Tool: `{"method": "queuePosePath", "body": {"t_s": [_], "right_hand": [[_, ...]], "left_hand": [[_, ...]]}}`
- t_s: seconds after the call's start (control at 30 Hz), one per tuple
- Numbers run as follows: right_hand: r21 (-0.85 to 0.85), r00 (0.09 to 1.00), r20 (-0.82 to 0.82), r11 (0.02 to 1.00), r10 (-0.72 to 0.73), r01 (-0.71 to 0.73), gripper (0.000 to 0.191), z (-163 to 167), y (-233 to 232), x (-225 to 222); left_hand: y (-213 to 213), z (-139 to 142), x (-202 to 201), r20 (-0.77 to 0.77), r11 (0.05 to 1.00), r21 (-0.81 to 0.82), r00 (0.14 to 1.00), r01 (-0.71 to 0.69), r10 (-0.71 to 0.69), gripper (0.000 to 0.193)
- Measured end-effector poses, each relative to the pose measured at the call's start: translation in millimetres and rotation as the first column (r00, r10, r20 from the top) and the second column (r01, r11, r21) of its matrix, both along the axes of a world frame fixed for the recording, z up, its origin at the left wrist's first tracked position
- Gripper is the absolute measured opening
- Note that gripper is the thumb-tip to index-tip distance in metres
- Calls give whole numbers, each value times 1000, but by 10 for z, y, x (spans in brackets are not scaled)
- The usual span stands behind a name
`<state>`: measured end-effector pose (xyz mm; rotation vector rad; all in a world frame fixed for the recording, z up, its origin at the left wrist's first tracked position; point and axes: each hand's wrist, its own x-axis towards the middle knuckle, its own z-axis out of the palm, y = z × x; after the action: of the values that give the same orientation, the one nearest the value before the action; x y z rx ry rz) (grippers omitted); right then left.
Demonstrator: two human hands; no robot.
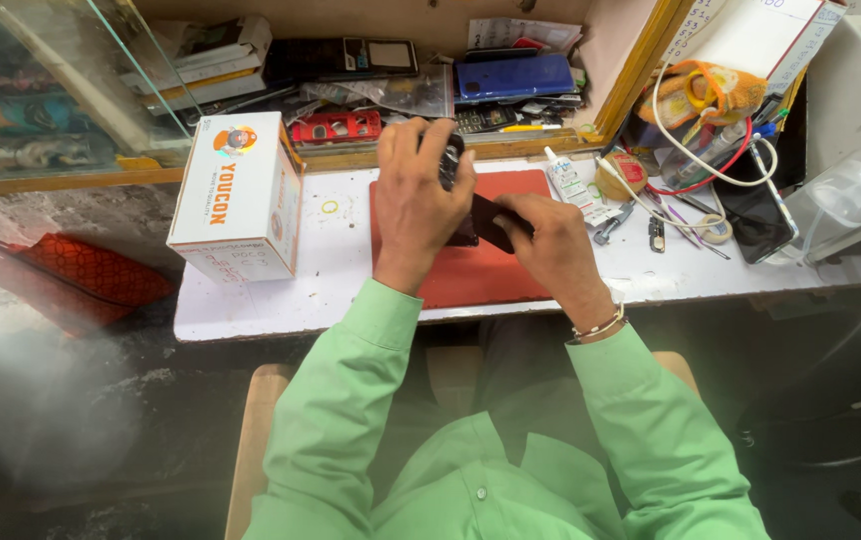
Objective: The person removes a screen protector from a smartphone, cleans the device with a cloth, and uses a heat gun to warm the screen. The person then disassembles the phone, removes the motherboard, and places it on the workbench.
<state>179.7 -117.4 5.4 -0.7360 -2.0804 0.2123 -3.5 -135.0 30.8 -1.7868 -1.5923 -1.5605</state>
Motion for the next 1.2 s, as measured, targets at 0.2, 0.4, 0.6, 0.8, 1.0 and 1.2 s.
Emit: {"method": "queuePosePath", "body": {"t_s": [0.2,0.4,0.6,0.8,1.0,1.2], "right_hand": [[-30,999,-3,999,-35,35,18,-56,-67,-29],[-15,997,-64,999,-44,43,19,-229,-55,1],[-17,989,-121,996,-84,83,20,-377,-84,8],[-122,981,-171,990,-89,68,17,-428,-146,26],[-91,981,-176,994,-82,66,19,-449,-140,21],[-130,980,-172,988,-103,81,18,-443,-138,-23]], "left_hand": [[-30,-20,-26,58,1000,-30,998,3,-1,35],[-12,-23,-59,22,1000,21,1000,-2,2,35],[-27,-16,-53,9,1000,22,1000,2,-3,35],[-50,-9,-30,68,998,-49,997,44,-40,32],[-37,-31,-94,53,999,-9,998,35,-35,29],[-44,-36,-169,53,999,6,998,44,-44,28]]}}
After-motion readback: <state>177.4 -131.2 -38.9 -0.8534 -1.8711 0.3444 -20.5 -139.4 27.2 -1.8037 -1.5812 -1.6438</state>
